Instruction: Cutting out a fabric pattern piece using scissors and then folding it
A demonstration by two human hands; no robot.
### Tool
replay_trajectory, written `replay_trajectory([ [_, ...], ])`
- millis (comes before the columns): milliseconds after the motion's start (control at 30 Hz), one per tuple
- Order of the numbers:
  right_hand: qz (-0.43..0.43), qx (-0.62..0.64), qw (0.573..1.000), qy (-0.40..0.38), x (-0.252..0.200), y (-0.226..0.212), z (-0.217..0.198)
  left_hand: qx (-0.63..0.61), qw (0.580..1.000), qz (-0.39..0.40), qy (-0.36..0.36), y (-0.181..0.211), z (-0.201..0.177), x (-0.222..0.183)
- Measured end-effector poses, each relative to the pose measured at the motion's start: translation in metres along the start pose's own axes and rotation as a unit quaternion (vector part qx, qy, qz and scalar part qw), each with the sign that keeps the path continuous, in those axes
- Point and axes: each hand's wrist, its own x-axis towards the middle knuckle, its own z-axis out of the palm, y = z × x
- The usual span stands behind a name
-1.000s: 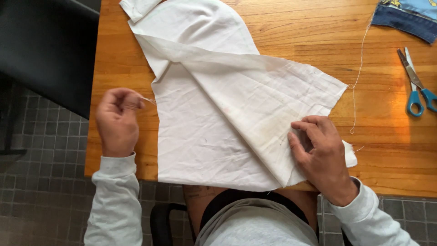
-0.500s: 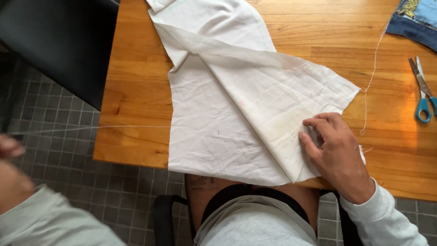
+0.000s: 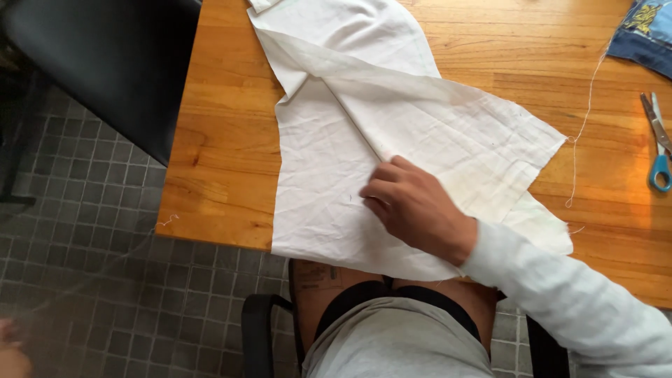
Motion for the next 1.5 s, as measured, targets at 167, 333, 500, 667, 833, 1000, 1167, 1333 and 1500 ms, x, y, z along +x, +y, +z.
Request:
replay_trajectory([
  [167, 0.01, -0.044, 0.999, -0.028, 0.02, 0.013, 0.039, 0.096, 0.995, -0.009, 0.03, 0.084, 0.061, -0.06],
  [333, -0.083, -0.143, 0.986, -0.036, 0.022, 0.002, 0.034, 0.179, 0.977, -0.105, -0.051, 0.282, 0.109, -0.077],
  [500, -0.081, 0.01, 0.996, -0.029, 0.025, -0.042, 0.015, 0.193, 0.914, -0.052, -0.354, 0.374, 0.178, -0.07],
  [667, -0.093, 0.508, 0.842, -0.155, 0.023, -0.11, -0.036, -0.122, 0.777, 0.225, -0.575, 0.484, 0.228, -0.079],
  [833, 0.114, 0.722, 0.629, -0.263, 0.002, -0.113, -0.059, -0.255, 0.843, 0.281, -0.381, 0.506, 0.253, -0.085],
  [1000, 0.127, 0.615, 0.748, -0.215, 0.0, -0.082, -0.105, -0.254, 0.852, 0.278, -0.364, 0.503, 0.291, -0.075],
  [1167, 0.186, 0.456, 0.867, -0.075, 0.001, 0.017, -0.151, -0.202, 0.865, 0.301, -0.348, 0.491, 0.323, -0.058],
  [1333, 0.272, -0.032, 0.931, 0.243, -0.003, 0.193, -0.215, -0.084, 0.893, 0.301, -0.325, 0.454, 0.364, -0.023],
  [1500, 0.349, -0.246, 0.902, -0.066, -0.019, 0.221, -0.18, -0.012, 0.901, 0.324, -0.288, 0.431, 0.402, 0.001],
])
